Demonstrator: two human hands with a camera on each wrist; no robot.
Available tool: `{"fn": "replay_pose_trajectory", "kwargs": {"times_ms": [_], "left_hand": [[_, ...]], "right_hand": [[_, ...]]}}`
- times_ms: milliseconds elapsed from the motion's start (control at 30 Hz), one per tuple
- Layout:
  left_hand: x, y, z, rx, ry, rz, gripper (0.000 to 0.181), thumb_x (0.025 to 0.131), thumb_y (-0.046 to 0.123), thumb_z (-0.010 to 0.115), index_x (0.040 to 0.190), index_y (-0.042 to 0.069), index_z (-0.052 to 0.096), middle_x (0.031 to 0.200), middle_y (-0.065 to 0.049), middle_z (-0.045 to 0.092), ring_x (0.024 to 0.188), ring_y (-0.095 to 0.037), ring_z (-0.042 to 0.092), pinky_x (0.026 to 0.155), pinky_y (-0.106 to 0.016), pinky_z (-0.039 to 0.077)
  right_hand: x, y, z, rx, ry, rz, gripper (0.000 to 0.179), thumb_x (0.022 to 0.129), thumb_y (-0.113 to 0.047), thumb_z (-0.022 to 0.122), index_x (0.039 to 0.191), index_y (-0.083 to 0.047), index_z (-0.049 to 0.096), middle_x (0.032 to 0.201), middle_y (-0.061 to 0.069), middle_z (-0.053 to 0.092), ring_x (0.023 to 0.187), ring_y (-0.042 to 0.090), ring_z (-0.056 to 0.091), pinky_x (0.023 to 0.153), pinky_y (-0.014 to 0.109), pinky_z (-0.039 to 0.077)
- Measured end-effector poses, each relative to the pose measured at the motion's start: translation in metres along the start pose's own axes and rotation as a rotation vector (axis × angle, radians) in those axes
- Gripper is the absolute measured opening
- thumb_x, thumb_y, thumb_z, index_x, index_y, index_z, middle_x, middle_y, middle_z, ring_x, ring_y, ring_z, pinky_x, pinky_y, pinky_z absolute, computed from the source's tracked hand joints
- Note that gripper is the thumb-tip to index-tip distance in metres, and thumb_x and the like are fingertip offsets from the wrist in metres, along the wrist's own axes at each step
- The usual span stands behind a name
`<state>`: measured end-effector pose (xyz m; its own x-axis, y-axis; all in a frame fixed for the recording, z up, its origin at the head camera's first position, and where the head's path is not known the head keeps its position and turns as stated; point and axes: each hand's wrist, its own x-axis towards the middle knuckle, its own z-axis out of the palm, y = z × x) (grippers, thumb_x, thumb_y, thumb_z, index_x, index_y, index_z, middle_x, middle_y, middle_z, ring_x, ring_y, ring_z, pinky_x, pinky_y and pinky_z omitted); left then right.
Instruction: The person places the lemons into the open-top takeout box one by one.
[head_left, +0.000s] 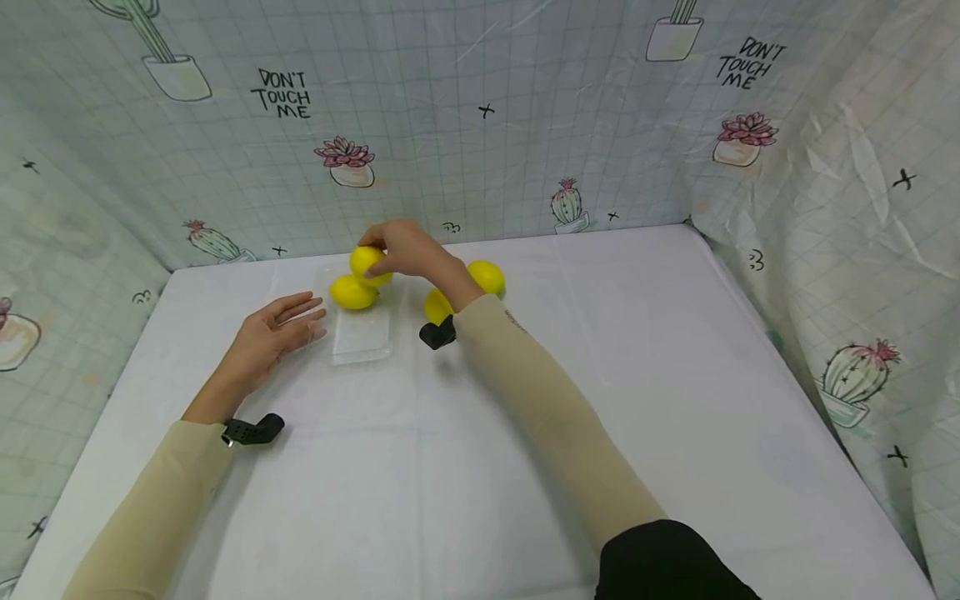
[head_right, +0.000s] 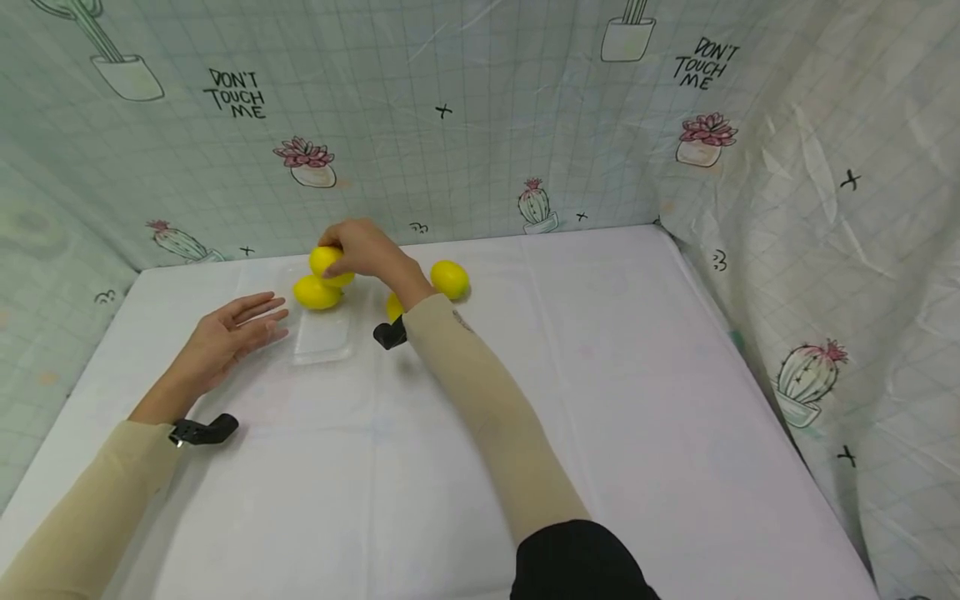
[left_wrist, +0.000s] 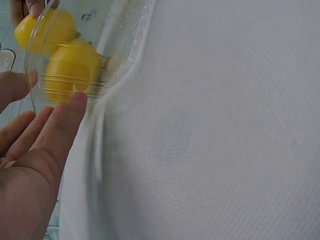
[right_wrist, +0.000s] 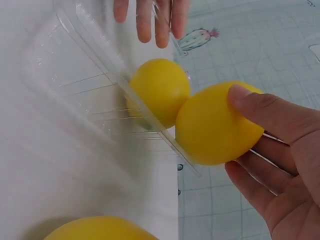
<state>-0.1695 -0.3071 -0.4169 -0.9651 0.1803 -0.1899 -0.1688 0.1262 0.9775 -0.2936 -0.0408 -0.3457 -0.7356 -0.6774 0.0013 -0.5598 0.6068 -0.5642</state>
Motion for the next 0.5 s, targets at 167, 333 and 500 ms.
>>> {"fn": "replay_pose_trajectory", "kwargs": {"times_ms": [167,333,500], "left_hand": [[0.0,0.0,-0.001,-0.003,0.003,-0.014,0.07,0.102,0.018,0.064,0.16,0.006,0.027,0.164,-0.017,0.03,0.131,-0.01,0.057,0.097,-0.027,0.056],[-0.001,0.0,0.001,-0.026,0.003,-0.024,0.072,0.101,0.019,0.065,0.16,0.006,0.026,0.164,-0.017,0.029,0.127,-0.011,0.06,0.099,-0.032,0.055],[-0.001,0.002,0.004,-0.028,0.002,-0.023,0.072,0.101,0.017,0.065,0.161,0.006,0.026,0.164,-0.016,0.03,0.13,-0.013,0.057,0.1,-0.037,0.054]], "right_hand": [[0.007,-0.004,0.003,-0.017,-0.031,0.01,0.048,0.092,-0.028,0.077,0.135,-0.011,0.066,0.124,-0.001,0.068,0.106,0.012,0.057,0.094,0.015,0.048],[0.014,-0.007,0.011,-0.101,-0.1,0.003,0.049,0.092,-0.028,0.077,0.136,-0.01,0.064,0.128,0.001,0.067,0.11,0.014,0.057,0.098,0.017,0.047],[0.019,-0.005,0.022,-0.097,-0.113,0.007,0.051,0.091,-0.027,0.078,0.137,-0.011,0.065,0.134,0.001,0.066,0.118,0.015,0.059,0.102,0.018,0.048]]}}
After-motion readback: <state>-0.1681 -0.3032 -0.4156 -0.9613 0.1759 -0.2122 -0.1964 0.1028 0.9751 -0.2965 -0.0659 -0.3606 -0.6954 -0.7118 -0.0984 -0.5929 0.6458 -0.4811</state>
